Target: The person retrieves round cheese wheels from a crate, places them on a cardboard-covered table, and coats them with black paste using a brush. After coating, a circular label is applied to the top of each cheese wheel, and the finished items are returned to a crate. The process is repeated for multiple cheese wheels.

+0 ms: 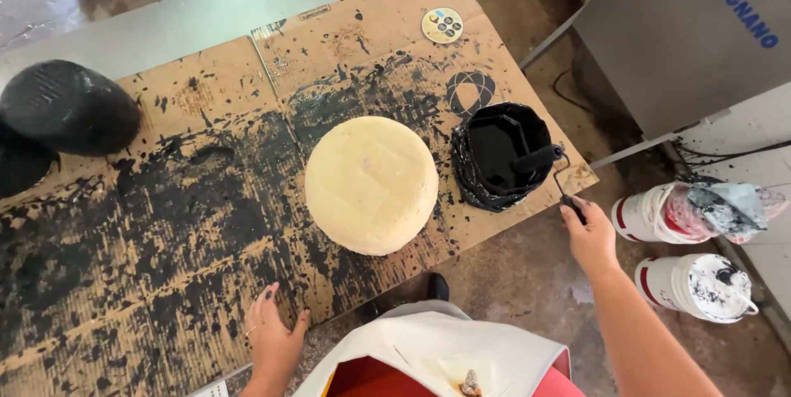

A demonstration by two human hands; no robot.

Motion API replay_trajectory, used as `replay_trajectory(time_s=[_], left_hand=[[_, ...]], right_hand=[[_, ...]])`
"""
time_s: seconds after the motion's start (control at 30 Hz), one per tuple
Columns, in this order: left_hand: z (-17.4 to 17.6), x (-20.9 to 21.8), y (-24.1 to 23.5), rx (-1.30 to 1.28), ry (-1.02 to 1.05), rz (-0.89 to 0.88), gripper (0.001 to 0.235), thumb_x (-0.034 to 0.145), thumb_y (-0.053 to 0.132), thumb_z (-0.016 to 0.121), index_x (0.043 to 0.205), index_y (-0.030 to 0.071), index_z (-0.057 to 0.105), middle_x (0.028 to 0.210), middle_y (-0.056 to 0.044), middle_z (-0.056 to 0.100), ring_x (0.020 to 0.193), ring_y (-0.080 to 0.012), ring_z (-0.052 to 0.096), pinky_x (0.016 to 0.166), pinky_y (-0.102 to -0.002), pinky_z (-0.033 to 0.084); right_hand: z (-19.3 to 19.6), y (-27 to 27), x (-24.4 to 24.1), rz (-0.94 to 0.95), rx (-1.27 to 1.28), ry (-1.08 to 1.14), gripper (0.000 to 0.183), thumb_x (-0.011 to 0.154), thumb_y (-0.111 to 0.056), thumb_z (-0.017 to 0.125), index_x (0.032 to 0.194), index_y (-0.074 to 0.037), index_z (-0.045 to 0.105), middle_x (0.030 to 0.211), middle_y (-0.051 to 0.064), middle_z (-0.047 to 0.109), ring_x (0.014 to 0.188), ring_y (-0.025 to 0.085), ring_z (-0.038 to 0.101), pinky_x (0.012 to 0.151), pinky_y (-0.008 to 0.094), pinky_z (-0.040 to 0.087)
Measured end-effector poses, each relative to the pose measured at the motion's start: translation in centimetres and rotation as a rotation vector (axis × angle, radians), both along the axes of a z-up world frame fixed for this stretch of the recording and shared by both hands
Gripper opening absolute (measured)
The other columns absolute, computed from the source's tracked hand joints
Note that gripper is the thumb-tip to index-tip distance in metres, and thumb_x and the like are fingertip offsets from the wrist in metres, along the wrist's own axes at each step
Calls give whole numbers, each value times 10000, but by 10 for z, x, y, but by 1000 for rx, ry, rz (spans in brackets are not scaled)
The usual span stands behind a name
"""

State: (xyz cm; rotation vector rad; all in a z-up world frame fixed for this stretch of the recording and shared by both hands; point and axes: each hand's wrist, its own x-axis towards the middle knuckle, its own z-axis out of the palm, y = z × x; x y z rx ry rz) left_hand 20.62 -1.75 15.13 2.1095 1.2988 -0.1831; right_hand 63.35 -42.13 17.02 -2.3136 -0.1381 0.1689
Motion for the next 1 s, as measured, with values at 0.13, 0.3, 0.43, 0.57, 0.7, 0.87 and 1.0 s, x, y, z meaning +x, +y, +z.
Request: replay_trajectory(time_s=[0.13, 0.3, 0.43, 0.57, 0.7, 0.87, 1.0], left_hand=[[46, 29, -15, -144, 110, 136, 768, 939, 390, 637, 1589, 203, 273, 1639, -50, 312, 1095, -286, 426, 961, -479, 342], [-1, 14, -49, -90, 93, 166, 744, 909, 409, 687, 1534, 152, 375, 1618, -69, 370, 1552, -341, 197, 1170, -570, 326], [-9, 11, -73, -41, 68, 187, 771, 913, 406, 658, 1576, 175, 337, 1545, -114, 406, 1509, -347, 244, 1219, -541, 238], [-6, 6, -92, 34, 82, 213, 807, 887, 376, 703, 1570, 96, 376, 1291, -149, 562, 1318, -352, 432, 1092, -500, 356], [-43, -12, -109, 121, 33, 249, 835, 876, 412, 682, 1566, 65, 363, 1453, -198, 477, 1462, -399, 314, 1171, -546, 282], [-46, -15, -129, 104, 61, 301, 460, 895, 448, 705, 854, 32, 513, 1251, -171, 534, 1306, -351, 445, 1107, -535, 343], [-21, 1, -143, 141, 33, 321, 823, 849, 397, 696, 1559, 115, 391, 1400, -180, 518, 1430, -403, 357, 1161, -550, 303]], right_hand=[[37, 19, 31, 120, -172, 60, 414, 980, -322, 621, 1309, -87, 709, 1129, 56, 695, 1059, 214, 658, 954, 337, 450], [91, 51, 60, 281, -197, 85, 379, 957, -220, 626, 1326, -191, 710, 1339, -26, 700, 1279, 121, 596, 1089, 270, 398], [108, 70, 83, 363, -555, 198, 386, 1016, -355, 531, 1370, -375, 683, 977, 41, 717, 908, 252, 624, 803, 360, 476], [84, 77, 113, 520, -713, 151, 393, 1000, -340, 502, 1347, -383, 680, 1296, 15, 719, 1181, 290, 646, 926, 421, 531], [103, 96, 114, 558, -802, 198, 402, 1009, -349, 468, 1352, -401, 670, 1273, 23, 721, 1120, 295, 663, 849, 427, 550], [144, 91, 110, 499, -633, 234, 372, 1036, -367, 496, 1334, -330, 715, 975, 102, 755, 697, 278, 615, 647, 389, 462], [130, 70, 106, 526, -620, 121, 325, 1029, -366, 551, 1030, -82, 708, 842, 151, 702, 728, 318, 629, 644, 411, 444]])
